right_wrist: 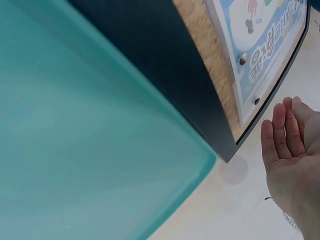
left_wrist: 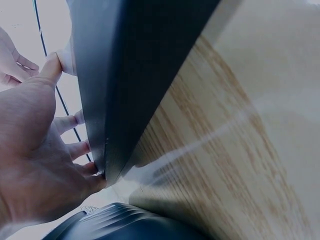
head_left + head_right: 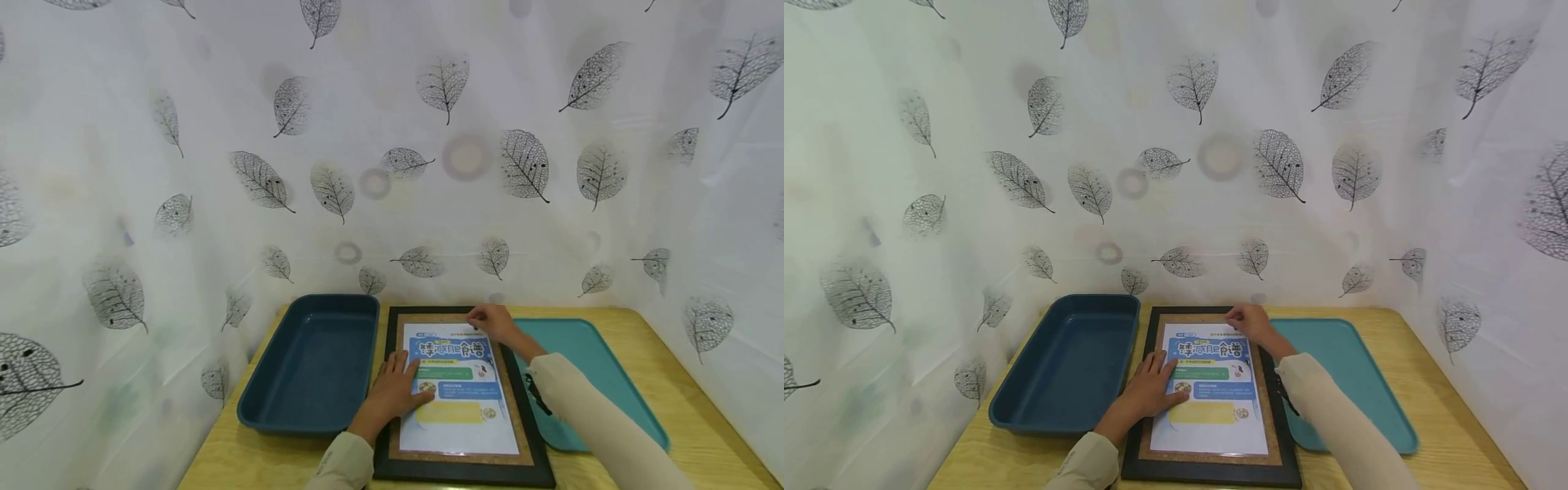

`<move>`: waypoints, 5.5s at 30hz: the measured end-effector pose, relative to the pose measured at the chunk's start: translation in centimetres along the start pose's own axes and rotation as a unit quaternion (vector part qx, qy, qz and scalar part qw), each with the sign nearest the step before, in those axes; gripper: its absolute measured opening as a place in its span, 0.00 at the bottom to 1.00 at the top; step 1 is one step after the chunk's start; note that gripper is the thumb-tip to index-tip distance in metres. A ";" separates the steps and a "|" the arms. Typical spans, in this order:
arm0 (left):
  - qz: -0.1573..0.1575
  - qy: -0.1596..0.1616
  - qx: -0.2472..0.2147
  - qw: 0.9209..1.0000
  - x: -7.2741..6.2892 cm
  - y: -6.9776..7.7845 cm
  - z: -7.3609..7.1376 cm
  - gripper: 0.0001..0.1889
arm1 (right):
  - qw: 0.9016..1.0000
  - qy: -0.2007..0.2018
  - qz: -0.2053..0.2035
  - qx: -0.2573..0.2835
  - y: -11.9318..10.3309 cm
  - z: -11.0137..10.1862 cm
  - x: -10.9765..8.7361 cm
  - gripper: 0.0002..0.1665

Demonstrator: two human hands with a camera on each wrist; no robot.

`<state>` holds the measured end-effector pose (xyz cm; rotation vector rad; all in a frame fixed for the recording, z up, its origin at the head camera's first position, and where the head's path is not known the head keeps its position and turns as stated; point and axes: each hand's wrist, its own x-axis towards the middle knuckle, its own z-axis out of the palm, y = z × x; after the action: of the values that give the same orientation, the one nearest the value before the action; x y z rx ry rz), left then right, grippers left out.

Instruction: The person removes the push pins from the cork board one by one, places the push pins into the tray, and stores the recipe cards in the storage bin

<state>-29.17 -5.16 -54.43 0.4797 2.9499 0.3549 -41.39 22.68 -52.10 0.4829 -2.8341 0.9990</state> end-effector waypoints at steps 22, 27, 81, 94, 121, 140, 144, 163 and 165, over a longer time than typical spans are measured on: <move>0.008 -0.002 0.006 1.000 -0.3 0.0 -0.3 0.46 | 0.998 0.045 -0.042 -0.023 4.0 -3.0 -1.4 0.06; 0.006 0.000 0.011 1.000 -0.3 0.0 -0.3 0.47 | 0.996 0.056 -0.063 -0.013 4.6 -3.7 -1.8 0.06; -0.004 -0.011 0.027 1.000 -0.1 0.0 -0.3 0.46 | 0.997 0.017 0.060 -0.041 7.9 -3.0 -4.1 0.08; -0.005 -0.011 0.025 1.000 -0.1 -0.1 -0.3 0.46 | 0.997 0.040 0.050 -0.039 7.4 -2.9 -3.6 0.10; -0.007 -0.008 0.006 1.000 -0.3 -0.1 -0.1 0.45 | 0.999 0.015 0.024 -0.037 4.2 -1.0 -1.6 0.12; -0.005 -0.017 -0.008 1.000 -0.6 0.3 -1.1 0.46 | 0.999 -0.027 0.030 -0.035 3.0 0.9 -0.3 0.14; -0.009 -0.023 -0.006 1.000 -0.4 0.2 -0.9 0.46 | 0.998 -0.029 0.030 -0.042 3.0 1.1 -0.2 0.13; -0.012 -0.019 -0.002 1.000 -0.4 0.2 -0.7 0.46 | 0.997 -0.011 0.071 -0.030 2.9 1.9 0.0 0.07; -0.012 -0.016 0.000 1.000 -0.5 0.2 -0.8 0.46 | 0.997 -0.017 0.072 -0.033 2.9 2.0 0.0 0.06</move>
<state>-28.73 -5.29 -53.58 0.4452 2.9217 0.3422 -42.25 23.57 -55.33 0.2955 -2.9560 0.9249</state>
